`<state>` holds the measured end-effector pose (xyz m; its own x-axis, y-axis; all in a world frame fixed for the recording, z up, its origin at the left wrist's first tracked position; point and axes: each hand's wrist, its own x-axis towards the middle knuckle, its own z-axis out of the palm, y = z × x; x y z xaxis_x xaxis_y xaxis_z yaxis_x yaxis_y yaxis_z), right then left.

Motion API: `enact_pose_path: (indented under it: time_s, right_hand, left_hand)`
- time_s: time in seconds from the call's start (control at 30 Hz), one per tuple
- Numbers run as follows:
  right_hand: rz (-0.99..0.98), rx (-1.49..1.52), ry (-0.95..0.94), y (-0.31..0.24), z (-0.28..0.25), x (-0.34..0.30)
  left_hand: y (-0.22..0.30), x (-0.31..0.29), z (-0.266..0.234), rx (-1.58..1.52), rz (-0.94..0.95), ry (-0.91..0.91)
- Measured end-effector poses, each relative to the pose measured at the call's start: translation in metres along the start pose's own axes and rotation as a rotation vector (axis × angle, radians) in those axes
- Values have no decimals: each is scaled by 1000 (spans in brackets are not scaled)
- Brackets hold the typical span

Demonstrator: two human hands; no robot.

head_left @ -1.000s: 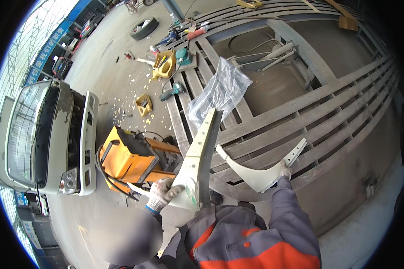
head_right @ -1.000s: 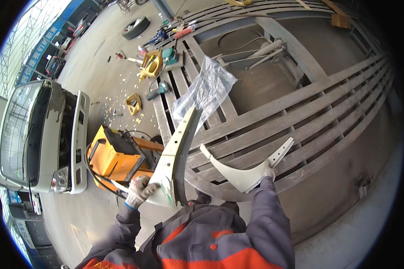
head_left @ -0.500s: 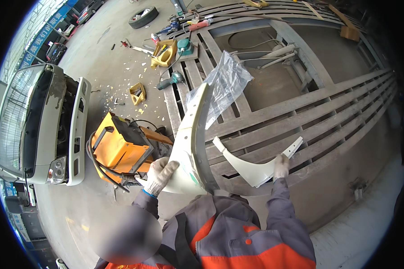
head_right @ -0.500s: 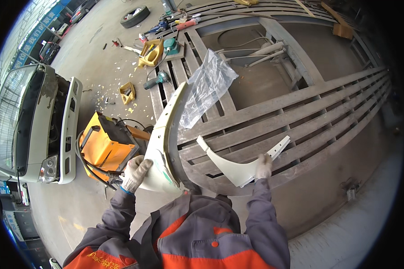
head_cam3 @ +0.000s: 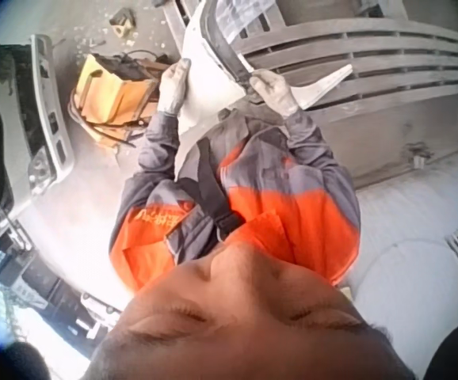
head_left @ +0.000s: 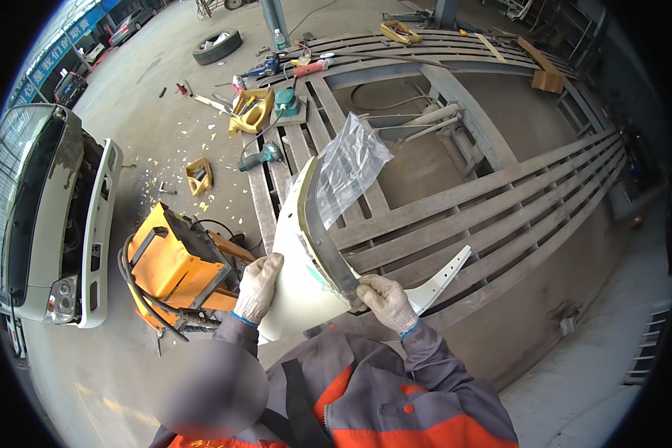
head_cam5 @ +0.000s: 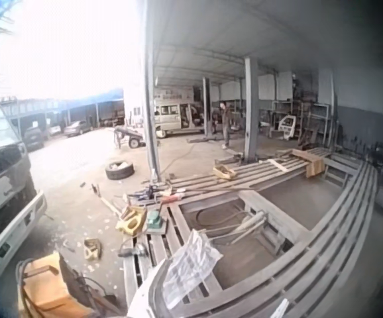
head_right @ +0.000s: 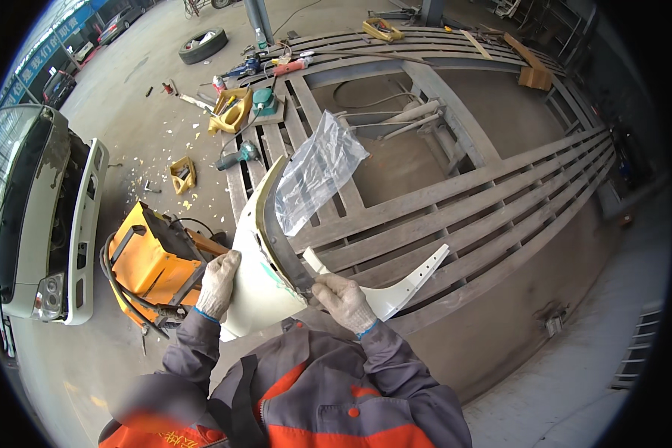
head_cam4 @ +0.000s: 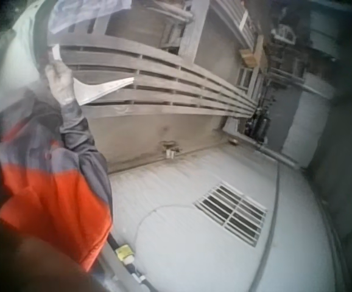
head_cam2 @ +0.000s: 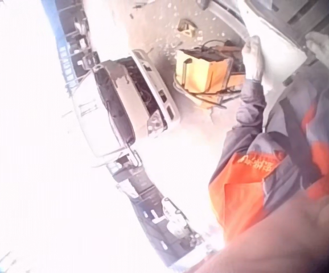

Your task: The person installs a white plastic bumper onto the front of a white truck, aligning it with the headlight and body panels. They then remove the bumper and use pliers to strip a rubber seal from a metal bracket on a wooden pallet.

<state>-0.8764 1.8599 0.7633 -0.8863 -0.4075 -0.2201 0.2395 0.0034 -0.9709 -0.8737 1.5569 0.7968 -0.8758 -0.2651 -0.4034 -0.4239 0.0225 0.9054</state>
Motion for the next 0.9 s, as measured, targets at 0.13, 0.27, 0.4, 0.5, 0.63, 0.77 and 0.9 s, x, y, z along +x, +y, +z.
enact_pose_path:
  time_s: [0.13,0.27,0.4,0.5,0.63,0.77,0.9]
  right_hand:
    - [-117,-122,38,-10,11,1]
    - [-122,-93,23,-14,28,0]
    - [-217,-183,128,-12,43,-1]
    - [-231,-231,114,9,47,0]
    - [-110,-336,-50,-1,41,-2]
    - [-198,-450,-91,3,20,-14]
    - [-249,-665,188,18,46,-22]
  left_hand:
    - [-3,-3,-4,-108,-39,-14]
    - [-21,3,-13,-182,-23,-38]
    - [-21,0,-17,-138,3,17]
    - [-30,6,-23,-66,113,16]
    - [-47,11,-41,-157,90,-32]
    - [-35,9,-39,155,296,8]
    - [-26,-1,-34,337,402,20]
